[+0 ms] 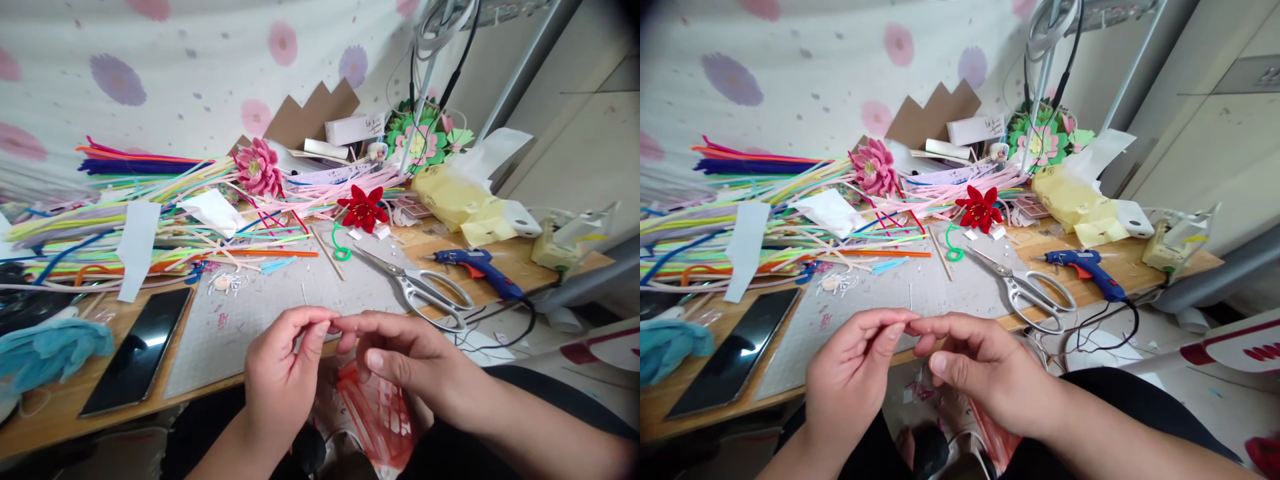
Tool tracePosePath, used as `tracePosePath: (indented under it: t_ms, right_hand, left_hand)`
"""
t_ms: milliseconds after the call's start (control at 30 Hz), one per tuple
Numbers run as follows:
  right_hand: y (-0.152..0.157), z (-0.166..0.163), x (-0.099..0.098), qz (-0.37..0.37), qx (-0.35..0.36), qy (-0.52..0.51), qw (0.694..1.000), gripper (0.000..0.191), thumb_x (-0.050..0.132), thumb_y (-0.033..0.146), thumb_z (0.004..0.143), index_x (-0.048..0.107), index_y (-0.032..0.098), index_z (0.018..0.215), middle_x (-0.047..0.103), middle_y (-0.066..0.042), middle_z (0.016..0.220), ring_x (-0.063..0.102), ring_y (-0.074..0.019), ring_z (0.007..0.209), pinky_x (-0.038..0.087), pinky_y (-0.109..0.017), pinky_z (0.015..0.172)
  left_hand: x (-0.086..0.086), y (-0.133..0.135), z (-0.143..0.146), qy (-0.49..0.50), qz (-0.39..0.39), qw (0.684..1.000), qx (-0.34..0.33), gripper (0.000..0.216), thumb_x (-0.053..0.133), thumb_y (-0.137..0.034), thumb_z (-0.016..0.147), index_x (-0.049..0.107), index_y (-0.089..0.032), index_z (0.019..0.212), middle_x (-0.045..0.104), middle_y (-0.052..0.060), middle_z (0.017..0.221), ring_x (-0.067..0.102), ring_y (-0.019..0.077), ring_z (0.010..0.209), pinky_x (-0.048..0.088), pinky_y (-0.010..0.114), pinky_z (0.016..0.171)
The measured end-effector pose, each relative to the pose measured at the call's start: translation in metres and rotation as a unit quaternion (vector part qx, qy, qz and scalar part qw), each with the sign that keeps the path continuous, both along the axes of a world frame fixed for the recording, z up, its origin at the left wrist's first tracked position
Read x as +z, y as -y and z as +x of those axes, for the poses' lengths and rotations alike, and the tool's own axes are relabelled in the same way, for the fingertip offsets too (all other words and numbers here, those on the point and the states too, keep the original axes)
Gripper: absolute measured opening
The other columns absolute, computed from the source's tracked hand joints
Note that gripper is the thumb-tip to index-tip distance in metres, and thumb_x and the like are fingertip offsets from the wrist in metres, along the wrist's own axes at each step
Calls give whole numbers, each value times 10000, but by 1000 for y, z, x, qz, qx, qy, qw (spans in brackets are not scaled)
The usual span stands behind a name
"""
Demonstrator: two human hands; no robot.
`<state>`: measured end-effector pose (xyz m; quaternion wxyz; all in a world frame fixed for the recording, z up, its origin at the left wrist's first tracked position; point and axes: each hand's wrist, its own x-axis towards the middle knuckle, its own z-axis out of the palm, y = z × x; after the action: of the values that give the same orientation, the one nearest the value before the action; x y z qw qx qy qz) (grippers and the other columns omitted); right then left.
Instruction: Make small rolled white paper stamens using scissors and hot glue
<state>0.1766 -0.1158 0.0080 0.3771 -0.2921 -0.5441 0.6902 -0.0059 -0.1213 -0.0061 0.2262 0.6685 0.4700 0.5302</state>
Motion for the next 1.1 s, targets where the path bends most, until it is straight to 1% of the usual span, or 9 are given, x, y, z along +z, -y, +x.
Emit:
tracePosePath:
  t_ms: [100,200,400,700,800,867,967,1033,1100]
  right_hand:
    - [0,0,0,-20,0,-9,1000,304,635,262,849,656,249,1153,637,-38,1013,608,-125,839,501,-278,767]
    - [0,0,0,-33,-5,1,999,300,651,290,836,666,238,1131,647,-46,1010,611,-134,834,492,-292,772]
    - [3,-3,-1,-73,-5,4,997,317,679,303,819,665,253,1132,657,-46,1049,601,-119,803,475,-274,769]
    - [5,-10,1,-99,2,-25,995,281,707,287,797,697,237,1073,662,-22,934,571,-83,721,470,-216,698]
    - [6,-11,0,-109,5,-19,994,280,710,298,793,702,209,1059,663,-38,943,580,-91,724,473,-228,703]
    - [7,-11,-1,-114,11,-17,993,281,696,312,805,704,197,1061,665,-52,956,590,-101,732,473,-245,722]
    - [7,-10,1,-139,15,-37,989,291,683,326,816,705,196,1075,673,-60,956,599,-97,711,469,-241,712]
    - [7,-8,2,-148,15,-55,987,297,688,325,811,708,193,1076,679,-62,947,603,-94,700,467,-229,694]
    - [6,-6,4,-149,14,-68,986,292,695,321,803,716,189,1063,684,-62,932,603,-90,685,467,-221,681]
  left_hand:
    - [2,-1,0,-41,21,999,7,172,573,-98,843,650,-228,924,724,-27,845,688,108,764,548,193,698]
    - [7,-5,-1,-94,75,993,1,176,591,-64,804,651,-202,895,725,-10,830,685,117,743,544,209,692]
    - [14,-11,-4,-199,180,963,-19,172,571,-17,778,628,-166,842,719,9,756,674,131,690,528,235,660]
    - [13,-8,-10,-297,207,932,-13,171,509,-19,792,615,-153,781,679,21,686,640,163,626,498,292,597]
    - [16,-9,-13,-293,180,938,-31,181,506,-33,790,615,-155,712,642,5,611,606,147,556,466,273,536]
    - [19,-9,-15,-256,134,957,-39,171,532,-37,769,620,-164,694,638,-12,585,594,131,525,454,249,510]
    - [22,-7,-16,-138,10,988,-62,170,549,-39,763,632,-176,706,669,-20,614,629,117,550,487,209,524]
    - [22,-6,-17,-51,-67,992,-90,165,539,-66,798,639,-179,731,685,-14,638,657,118,580,519,195,539]
    - [21,-4,-17,-3,-100,989,-108,149,539,-101,825,653,-180,769,699,-5,664,673,122,600,539,195,548]
